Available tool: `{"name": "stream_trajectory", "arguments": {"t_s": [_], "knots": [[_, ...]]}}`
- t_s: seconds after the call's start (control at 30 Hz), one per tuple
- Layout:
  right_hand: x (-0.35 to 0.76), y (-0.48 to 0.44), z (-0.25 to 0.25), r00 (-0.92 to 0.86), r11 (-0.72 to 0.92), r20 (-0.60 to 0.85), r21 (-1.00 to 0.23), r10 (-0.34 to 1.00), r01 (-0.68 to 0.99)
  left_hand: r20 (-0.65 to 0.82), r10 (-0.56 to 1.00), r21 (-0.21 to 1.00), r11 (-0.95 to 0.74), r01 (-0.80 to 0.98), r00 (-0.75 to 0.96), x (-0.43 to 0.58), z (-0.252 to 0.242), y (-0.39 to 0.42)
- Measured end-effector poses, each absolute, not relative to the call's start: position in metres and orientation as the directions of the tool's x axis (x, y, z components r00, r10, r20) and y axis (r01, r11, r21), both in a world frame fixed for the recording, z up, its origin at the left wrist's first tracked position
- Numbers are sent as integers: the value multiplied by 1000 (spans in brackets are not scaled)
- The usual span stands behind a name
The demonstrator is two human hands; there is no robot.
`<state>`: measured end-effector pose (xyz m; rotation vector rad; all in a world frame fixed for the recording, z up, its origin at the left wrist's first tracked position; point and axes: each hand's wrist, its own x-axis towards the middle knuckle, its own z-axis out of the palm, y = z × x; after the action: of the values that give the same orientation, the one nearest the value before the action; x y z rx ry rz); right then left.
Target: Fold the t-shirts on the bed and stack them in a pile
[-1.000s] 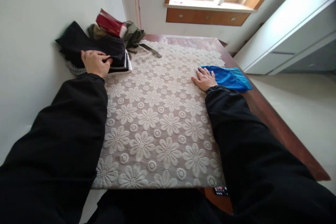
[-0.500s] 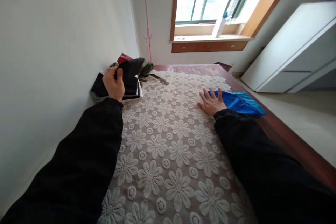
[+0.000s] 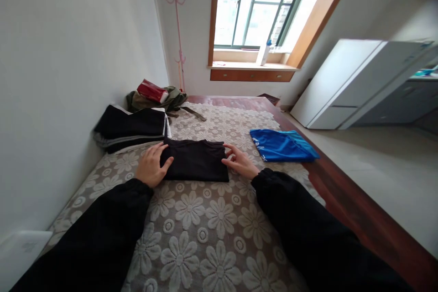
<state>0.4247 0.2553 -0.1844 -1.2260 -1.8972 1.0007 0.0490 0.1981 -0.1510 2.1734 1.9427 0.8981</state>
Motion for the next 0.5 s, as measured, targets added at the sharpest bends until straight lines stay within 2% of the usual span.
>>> {"name": "stream_trajectory", "arguments": {"t_s": [0.13, 0.27, 0.33, 0.43, 0.5], "knots": [[416, 244, -187, -357, 491, 337, -595, 871, 637, 277, 949, 560, -32, 828, -150, 23, -175, 202], [404, 231, -166, -497, 614, 384, -297, 778, 732, 234, 961, 636, -34, 771, -150, 13, -187, 206], [387, 225, -150, -591, 682, 353, -251, 726, 687, 217, 964, 676, -35, 736, -154, 10, -187, 209], [342, 217, -129, -699, 751, 278, -293, 659, 591, 184, 972, 750, -45, 660, -144, 8, -184, 210], [302, 210, -123, -720, 747, 211, -283, 661, 602, 165, 979, 797, -63, 601, -116, 10, -182, 209]]}}
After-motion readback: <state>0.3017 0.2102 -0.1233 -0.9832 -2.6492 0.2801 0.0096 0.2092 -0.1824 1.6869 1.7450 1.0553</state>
